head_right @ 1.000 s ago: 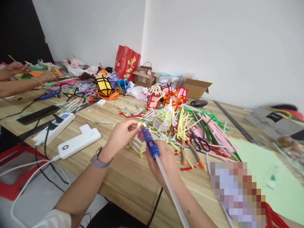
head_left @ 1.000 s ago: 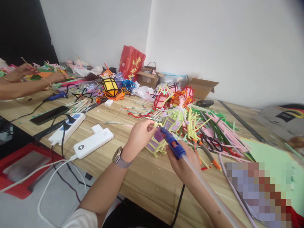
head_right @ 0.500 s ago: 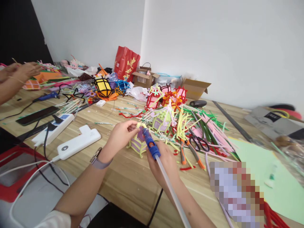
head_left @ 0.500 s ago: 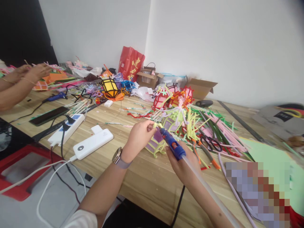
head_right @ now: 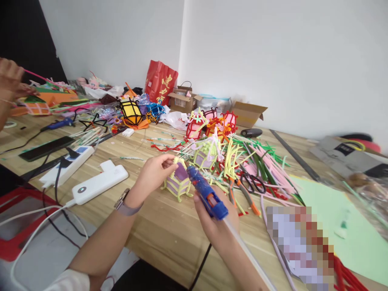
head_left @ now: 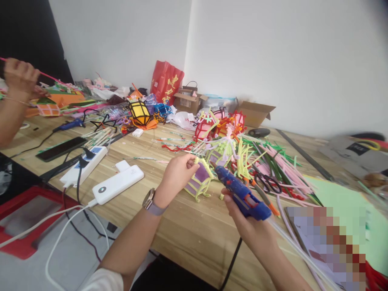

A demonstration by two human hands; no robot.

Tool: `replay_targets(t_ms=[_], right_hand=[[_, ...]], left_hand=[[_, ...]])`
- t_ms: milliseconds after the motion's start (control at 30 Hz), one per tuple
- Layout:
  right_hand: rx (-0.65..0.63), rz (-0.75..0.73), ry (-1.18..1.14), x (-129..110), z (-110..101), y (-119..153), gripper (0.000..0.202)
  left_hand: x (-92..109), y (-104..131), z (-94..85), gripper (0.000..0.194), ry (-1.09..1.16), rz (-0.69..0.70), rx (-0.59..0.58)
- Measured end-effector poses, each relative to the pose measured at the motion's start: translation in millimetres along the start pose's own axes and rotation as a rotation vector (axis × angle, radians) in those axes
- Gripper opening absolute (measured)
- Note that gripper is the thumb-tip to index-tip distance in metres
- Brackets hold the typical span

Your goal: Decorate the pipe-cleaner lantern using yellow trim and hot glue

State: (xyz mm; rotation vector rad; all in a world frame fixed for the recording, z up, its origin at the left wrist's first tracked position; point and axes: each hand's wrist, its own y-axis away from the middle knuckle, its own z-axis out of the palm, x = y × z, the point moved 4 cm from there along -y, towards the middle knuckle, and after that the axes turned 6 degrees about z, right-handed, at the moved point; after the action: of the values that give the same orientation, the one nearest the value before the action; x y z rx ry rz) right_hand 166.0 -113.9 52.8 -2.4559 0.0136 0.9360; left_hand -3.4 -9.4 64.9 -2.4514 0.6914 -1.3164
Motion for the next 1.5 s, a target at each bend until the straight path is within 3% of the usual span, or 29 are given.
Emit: replay_targets(t_ms=[133,233,400,567,833,933,1000,1067,1133,1233,1333,1500], right_hand=[[0.001,0.190,-0.168,2,-3,-8,0.033],[-0.046,0.410,-0.481,13,0,-9,0.038],[-0.202,0.734,-0.846,48,-3,20,0.041],[-0.465,1.054,-0.805,89,-4,65,0.036],[-0.770,1.115,-0.709,111,-1,65,0.032],[-0.812,1.061,-0.563,116,-3,63,0.038],[-0.826,0.923,-0.245,117,-11,57,0.046],[-0.749,0.664,0.146,111,-23,41,0.050],[-0.559,0.350,0.373,91,-33,17,0.045],[-0.272,0.037,0.355,47,-34,-17,0.030],[-0.127,-0.122,0.283,7,-12,-46,0.023],[-0.152,-0.141,0.205,-19,33,-75,0.017]], left_hand=[[1,0,-0.3,0.015,-0.005,-0.004,0.003],[0,1,-0.7,0.014,0.003,0.005,0.009],[-1,1,-0.9,0.014,-0.002,0.012,0.023],[-1,0,0.3,0.023,-0.010,-0.005,0.005],[2,0,-0.7,0.028,-0.028,-0.013,-0.003],[2,1,-1.3,0.029,-0.028,-0.011,-0.005],[3,1,-1.6,0.029,-0.028,-0.010,-0.005],[3,1,-1.6,0.028,-0.030,-0.014,-0.005],[3,1,-1.4,0.028,-0.034,-0.016,-0.002],[2,0,-1.0,0.028,-0.027,-0.013,0.014],[1,0,-0.1,0.028,-0.004,-0.023,0.016],[1,0,0.6,0.023,0.026,-0.031,0.012]])
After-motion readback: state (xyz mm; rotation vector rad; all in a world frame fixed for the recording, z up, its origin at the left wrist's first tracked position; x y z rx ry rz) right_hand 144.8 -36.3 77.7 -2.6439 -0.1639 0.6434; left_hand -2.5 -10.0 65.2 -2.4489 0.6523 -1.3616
